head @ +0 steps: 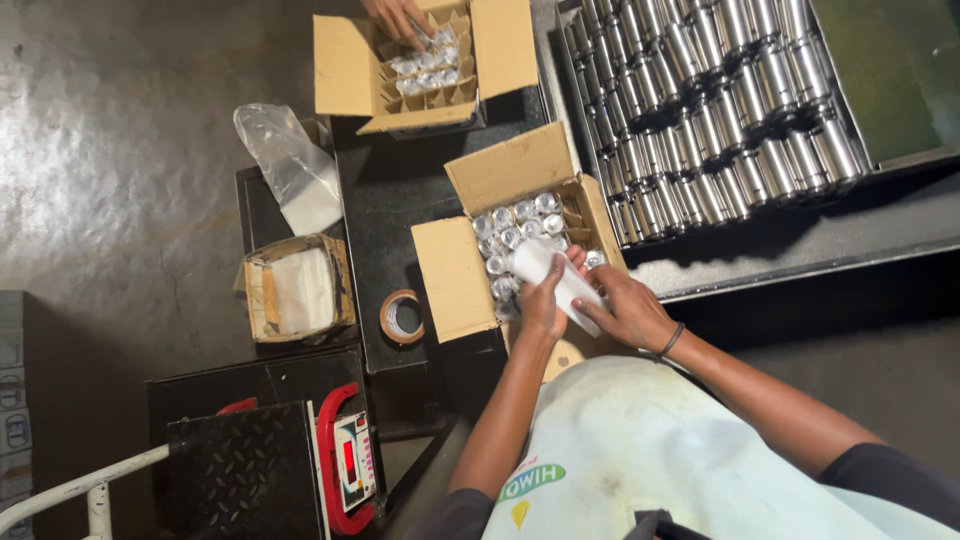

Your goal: The person packs small silver cylindrical objects into a cardboard box with internal dividers, then closes the box and seals it with brown packing tape. The person walks to a stack of boxes to place the sealed package, then returns to the workstation to repeat the process with a second box.

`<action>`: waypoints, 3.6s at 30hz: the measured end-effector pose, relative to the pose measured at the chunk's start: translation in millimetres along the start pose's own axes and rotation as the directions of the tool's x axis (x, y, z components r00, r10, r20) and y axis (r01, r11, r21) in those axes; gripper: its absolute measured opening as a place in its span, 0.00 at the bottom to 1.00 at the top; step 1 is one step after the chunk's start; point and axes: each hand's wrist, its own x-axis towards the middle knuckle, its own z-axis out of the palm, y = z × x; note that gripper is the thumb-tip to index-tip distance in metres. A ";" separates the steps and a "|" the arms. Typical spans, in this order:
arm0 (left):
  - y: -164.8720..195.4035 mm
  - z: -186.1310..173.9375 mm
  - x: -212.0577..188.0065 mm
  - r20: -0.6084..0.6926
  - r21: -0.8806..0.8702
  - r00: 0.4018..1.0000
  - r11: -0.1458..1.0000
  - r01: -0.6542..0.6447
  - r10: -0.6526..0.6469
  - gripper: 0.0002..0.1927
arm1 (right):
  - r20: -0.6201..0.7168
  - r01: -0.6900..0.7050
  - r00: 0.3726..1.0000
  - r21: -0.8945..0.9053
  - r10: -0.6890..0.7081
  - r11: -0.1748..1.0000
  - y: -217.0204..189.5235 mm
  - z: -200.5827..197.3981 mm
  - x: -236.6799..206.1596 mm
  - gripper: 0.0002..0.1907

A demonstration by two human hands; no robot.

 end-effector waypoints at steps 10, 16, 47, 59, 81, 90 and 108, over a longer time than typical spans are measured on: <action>15.1 5.3 -6.3 0.034 0.231 0.973 0.949 0.213 -0.227 0.17 | -0.007 -0.186 0.971 0.604 0.239 0.775 42.9 -43.2 23.2 0.14; 45.0 26.0 3.1 0.022 0.588 0.999 0.809 0.025 -0.046 0.17 | 0.173 -0.242 0.970 0.634 0.170 0.735 67.0 -67.8 18.6 0.14; 66.3 79.0 -53.1 0.219 0.942 0.958 0.217 -0.257 0.184 0.18 | -0.429 -0.480 0.856 -0.457 0.288 0.749 176.6 -161.8 18.1 0.26; 34.7 46.2 -55.4 0.555 0.830 0.805 -0.063 -0.555 0.211 0.16 | 0.146 -0.292 0.932 0.845 0.332 0.447 49.0 -44.0 -23.0 0.20; 23.5 -92.5 -57.1 -0.331 0.059 0.943 0.998 0.025 -0.004 0.10 | 0.251 0.042 0.967 -0.309 0.039 0.950 68.2 -4.3 100.5 0.24; 23.4 -75.1 -60.8 -0.272 0.163 0.959 0.986 -0.029 0.073 0.08 | 0.640 0.204 0.767 -0.288 0.030 0.936 73.9 2.2 148.9 0.20; 11.3 -48.3 -25.2 -0.040 -0.033 0.989 0.990 0.140 -0.141 0.23 | -0.037 -0.029 0.999 0.261 0.040 0.965 33.2 17.5 24.9 0.14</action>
